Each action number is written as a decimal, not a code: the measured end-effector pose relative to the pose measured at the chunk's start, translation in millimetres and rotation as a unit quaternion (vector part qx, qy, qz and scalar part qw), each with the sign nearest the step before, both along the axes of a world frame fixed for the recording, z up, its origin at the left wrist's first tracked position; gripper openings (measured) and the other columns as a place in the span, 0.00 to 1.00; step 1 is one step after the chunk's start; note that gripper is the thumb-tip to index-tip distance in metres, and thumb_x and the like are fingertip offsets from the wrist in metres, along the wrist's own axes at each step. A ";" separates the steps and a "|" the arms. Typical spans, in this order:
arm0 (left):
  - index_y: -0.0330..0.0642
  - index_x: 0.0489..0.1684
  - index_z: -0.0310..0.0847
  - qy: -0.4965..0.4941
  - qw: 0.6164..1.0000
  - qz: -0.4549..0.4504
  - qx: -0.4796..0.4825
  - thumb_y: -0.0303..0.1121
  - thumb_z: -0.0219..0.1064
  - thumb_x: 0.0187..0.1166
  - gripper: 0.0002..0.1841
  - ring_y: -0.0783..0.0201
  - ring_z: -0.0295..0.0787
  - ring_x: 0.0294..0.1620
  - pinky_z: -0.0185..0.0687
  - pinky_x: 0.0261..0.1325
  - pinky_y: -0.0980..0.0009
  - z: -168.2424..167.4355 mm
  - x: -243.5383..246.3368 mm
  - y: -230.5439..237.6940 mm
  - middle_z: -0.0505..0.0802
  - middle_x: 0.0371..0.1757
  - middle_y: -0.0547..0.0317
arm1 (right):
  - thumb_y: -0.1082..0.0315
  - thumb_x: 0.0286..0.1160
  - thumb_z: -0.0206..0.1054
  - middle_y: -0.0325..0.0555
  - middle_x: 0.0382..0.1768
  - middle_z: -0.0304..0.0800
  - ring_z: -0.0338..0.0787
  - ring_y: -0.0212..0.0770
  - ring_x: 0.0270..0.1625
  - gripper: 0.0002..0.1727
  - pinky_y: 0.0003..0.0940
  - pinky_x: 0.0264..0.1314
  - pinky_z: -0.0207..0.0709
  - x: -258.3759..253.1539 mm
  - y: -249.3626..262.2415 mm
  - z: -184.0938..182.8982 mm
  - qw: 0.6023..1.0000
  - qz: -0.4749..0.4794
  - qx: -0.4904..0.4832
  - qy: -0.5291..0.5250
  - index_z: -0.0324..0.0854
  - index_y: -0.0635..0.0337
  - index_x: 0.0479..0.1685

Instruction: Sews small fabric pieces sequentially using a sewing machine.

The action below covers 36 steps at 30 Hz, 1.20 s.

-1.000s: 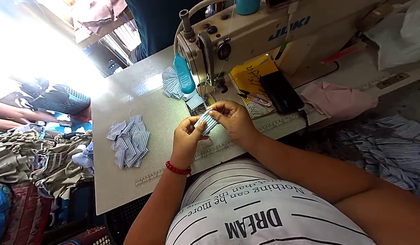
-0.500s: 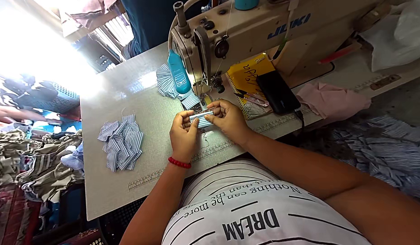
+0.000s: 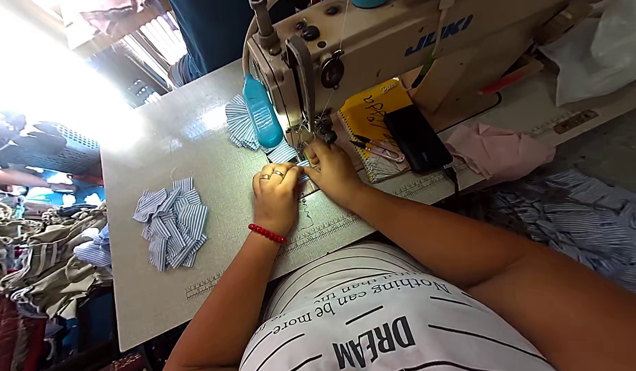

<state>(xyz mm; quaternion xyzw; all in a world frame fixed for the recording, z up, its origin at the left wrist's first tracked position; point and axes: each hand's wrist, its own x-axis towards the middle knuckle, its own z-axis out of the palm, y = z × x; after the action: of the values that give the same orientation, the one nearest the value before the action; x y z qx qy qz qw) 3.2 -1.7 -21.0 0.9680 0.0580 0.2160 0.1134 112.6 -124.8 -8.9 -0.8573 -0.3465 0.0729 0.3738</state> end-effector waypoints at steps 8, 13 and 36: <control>0.47 0.59 0.93 0.056 0.998 -0.007 -0.013 0.27 0.61 0.82 0.16 0.49 0.88 0.65 0.73 0.67 0.42 -0.1 -0.6 2.5 0.94 0.62 0.55 | 0.58 0.83 0.63 0.52 0.66 0.87 0.80 0.60 0.71 0.17 0.60 0.69 0.73 -15.1 -30.9 -10.2 0.984 0.088 -0.041 -0.152 0.93 0.54 0.58; 0.49 0.63 0.91 0.070 0.997 0.008 -0.019 0.27 0.58 0.82 0.18 0.50 0.86 0.67 0.69 0.66 0.41 0.2 3.2 7.9 0.93 0.65 0.57 | 0.46 0.85 0.57 0.48 0.79 0.80 0.63 0.62 0.89 0.25 0.74 0.85 0.49 -17.8 -31.8 -7.6 0.981 0.067 -0.111 -0.141 0.86 0.40 0.73; 0.49 0.68 0.89 0.080 0.996 -0.034 0.013 0.30 0.52 0.82 0.23 0.50 0.83 0.70 0.63 0.70 0.40 0.5 6.5 26.7 0.91 0.68 0.56 | 0.49 0.87 0.53 0.51 0.78 0.80 0.62 0.63 0.90 0.24 0.78 0.88 0.39 -20.3 -31.6 -11.5 0.970 0.069 -0.121 -0.197 0.88 0.43 0.70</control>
<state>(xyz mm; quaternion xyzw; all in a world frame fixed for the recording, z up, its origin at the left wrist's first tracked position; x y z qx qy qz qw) 9.7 25.0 -20.6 0.9850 0.0309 0.1348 0.1032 92.3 -156.4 -20.5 -0.8675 -0.4605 -0.0300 0.1857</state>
